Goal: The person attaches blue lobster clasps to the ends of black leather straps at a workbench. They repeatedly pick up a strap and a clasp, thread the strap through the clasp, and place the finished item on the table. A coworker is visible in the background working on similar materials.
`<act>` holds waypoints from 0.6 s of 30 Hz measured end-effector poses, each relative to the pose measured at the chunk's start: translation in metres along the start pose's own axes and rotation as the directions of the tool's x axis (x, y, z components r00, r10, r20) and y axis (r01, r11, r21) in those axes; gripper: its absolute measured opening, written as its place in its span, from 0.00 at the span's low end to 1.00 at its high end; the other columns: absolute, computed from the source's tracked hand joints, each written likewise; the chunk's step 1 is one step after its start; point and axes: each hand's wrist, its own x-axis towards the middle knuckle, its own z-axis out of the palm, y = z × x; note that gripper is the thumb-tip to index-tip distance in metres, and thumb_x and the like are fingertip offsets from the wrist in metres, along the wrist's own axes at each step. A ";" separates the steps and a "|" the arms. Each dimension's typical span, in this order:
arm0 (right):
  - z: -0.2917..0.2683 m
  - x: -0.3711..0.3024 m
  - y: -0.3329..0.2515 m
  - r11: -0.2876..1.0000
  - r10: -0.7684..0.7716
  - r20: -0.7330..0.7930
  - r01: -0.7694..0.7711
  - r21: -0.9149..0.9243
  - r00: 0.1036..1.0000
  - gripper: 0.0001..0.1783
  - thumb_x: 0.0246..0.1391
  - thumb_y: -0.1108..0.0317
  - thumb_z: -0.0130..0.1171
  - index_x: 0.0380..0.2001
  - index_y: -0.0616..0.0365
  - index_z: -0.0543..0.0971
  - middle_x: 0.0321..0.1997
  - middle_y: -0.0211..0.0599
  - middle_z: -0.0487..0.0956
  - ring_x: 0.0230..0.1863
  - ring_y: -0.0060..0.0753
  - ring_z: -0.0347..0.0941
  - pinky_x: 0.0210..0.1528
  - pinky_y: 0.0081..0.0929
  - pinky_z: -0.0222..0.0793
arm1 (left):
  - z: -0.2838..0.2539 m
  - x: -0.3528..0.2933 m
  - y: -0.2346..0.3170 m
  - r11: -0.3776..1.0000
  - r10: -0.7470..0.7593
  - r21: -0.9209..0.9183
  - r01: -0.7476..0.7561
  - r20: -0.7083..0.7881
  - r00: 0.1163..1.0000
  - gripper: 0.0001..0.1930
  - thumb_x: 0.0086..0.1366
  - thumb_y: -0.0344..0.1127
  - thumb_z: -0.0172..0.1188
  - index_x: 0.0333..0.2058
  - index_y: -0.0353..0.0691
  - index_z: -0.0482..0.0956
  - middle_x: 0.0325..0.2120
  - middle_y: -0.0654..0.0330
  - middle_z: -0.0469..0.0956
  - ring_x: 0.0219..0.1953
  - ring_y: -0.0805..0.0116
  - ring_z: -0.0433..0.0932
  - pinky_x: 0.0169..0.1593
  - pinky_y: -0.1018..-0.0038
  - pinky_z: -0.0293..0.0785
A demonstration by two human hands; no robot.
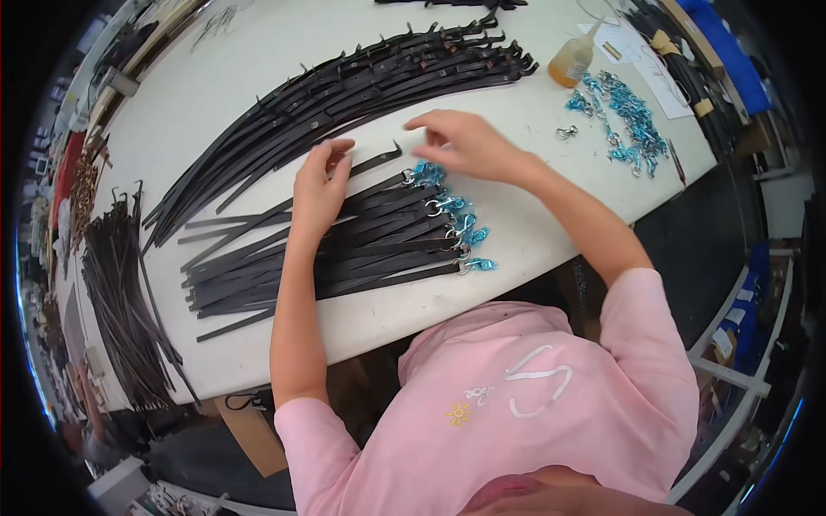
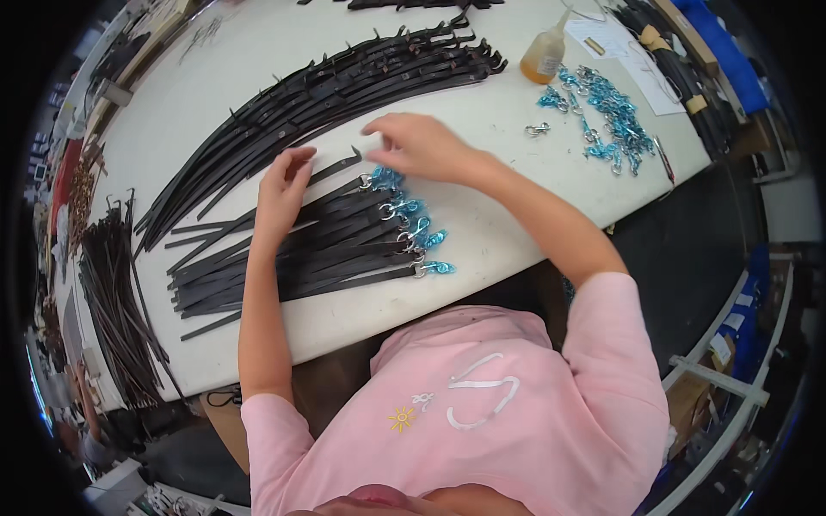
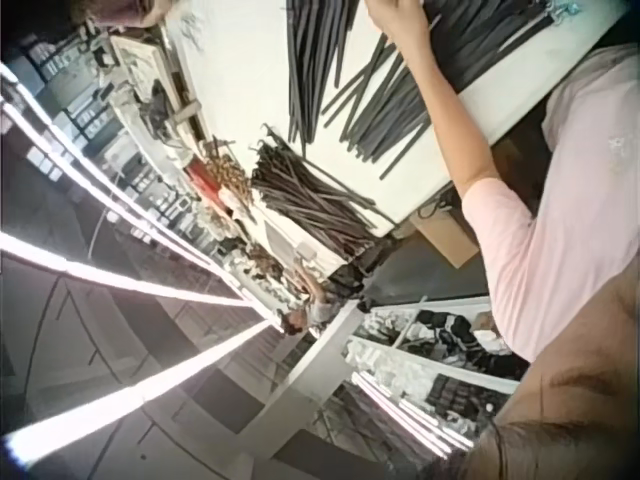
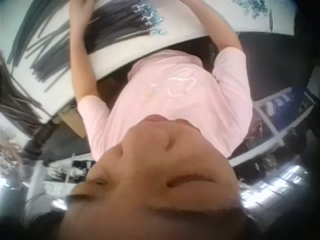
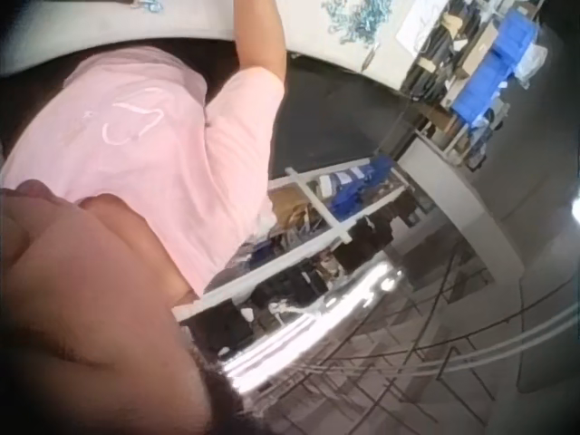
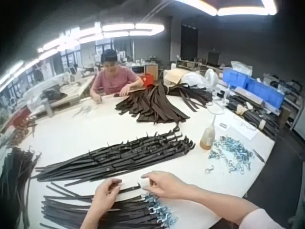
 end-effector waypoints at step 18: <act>-0.116 -0.121 0.067 0.920 0.152 -0.196 -0.211 -0.331 0.969 0.13 0.57 0.68 0.63 0.46 0.57 0.83 0.50 0.37 0.81 0.54 0.43 0.75 0.57 0.37 0.71 | -0.010 -0.025 0.109 0.883 0.279 0.408 -0.231 -0.061 0.958 0.15 0.71 0.25 0.56 0.54 0.40 0.83 0.26 0.65 0.72 0.27 0.79 0.64 0.28 0.77 0.56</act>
